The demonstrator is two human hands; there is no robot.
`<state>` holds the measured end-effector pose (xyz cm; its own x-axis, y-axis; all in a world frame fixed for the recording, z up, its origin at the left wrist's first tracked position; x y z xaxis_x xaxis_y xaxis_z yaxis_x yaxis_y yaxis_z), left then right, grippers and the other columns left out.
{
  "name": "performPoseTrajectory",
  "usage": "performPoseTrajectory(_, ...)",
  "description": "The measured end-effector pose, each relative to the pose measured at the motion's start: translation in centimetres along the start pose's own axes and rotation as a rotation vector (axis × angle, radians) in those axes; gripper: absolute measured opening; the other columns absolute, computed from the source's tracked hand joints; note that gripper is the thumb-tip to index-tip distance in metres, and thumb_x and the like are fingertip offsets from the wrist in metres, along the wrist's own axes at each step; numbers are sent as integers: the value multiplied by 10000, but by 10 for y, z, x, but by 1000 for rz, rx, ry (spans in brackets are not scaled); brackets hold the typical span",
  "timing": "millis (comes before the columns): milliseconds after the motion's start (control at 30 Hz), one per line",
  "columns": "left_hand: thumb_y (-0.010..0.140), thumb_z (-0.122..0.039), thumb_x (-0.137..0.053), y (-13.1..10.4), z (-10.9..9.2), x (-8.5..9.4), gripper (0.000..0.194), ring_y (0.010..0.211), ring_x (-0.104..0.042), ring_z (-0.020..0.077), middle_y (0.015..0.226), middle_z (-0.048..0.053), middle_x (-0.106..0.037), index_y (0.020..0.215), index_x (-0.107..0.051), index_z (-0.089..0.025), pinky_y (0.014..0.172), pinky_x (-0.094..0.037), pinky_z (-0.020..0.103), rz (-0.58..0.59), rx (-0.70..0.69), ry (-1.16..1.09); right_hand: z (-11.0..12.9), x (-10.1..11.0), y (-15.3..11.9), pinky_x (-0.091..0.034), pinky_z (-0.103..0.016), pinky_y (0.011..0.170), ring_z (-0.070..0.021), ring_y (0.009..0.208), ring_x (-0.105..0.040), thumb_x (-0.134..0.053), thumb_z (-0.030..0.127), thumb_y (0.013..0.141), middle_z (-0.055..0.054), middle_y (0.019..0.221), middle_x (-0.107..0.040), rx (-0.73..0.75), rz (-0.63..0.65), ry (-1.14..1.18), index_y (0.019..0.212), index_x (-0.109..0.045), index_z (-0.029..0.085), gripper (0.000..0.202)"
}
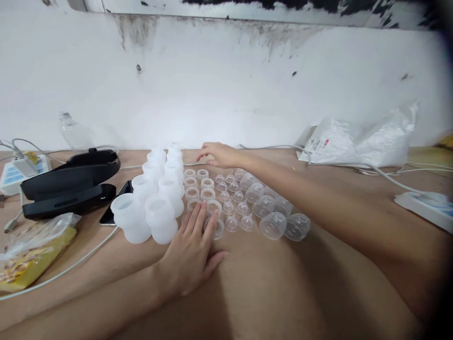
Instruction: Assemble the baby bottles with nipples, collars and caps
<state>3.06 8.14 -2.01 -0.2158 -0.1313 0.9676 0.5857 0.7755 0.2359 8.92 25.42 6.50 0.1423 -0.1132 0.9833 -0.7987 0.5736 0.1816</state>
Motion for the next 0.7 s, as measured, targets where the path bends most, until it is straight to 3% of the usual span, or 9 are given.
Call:
performPoseTrajectory(133,865,-452,-361,0,-1,0,578,1312,-132,327,1430,187,-186,1360,-220,-190,1012,-271,498,5,-39,13,6,45,-63,-411,-314,810,-182,910,-543,-477,245,822,-71,996,-569,-89,-203,18,995,-616,173,233)
performPoseTrajectory(233,864,-454,-363,1,0,0,576,1308,-162,324,1429,179,-199,1360,-226,-194,1012,-274,492,10,-30,19,16,57,-123,-396,-363,881,-206,998,-529,-392,326,870,-79,1048,-572,-176,-299,8,1036,-595,183,299)
performPoseTrajectory(333,869,-462,-345,1,0,-1,582,1308,-168,321,1431,176,-196,1364,-218,-185,1017,-269,488,22,-28,36,23,40,-175,-333,-427,971,-234,1184,-409,-322,394,888,-95,1269,-465,-326,-244,-1,1231,-451,195,417)
performPoseTrajectory(433,874,-469,-325,1,0,-1,575,1312,-160,312,1435,165,-189,1367,-207,-198,1018,-269,482,23,-30,58,30,8,-203,-272,-475,1015,-254,1310,-196,-312,428,882,-107,1420,-260,-368,-107,-15,1339,-301,173,524)
performPoseTrajectory(567,879,-470,-310,1,1,-3,568,1315,-159,302,1440,151,-184,1370,-191,-210,1012,-278,479,37,-20,74,34,-19,-209,-261,-480,1021,-258,1325,-119,-338,430,873,-91,1427,-250,-319,-75,-80,1332,-327,183,521)
performPoseTrajectory(700,881,-477,-294,1,1,-5,577,1321,-137,295,1443,155,-170,1375,-177,-203,1023,-260,477,60,-20,90,31,-26,-200,-238,-476,1032,-271,1318,-152,-328,447,874,-96,1404,-304,-297,-85,-160,1297,-394,151,521)
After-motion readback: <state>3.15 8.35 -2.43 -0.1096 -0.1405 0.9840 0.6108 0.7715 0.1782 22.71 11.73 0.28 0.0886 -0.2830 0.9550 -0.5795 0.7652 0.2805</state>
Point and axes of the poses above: each hand's wrist, its own y-axis towards the middle knuckle, its own x-axis out of the back of the hand, z = x × y, the point moved 6 cm from there along y, towards the middle knuckle
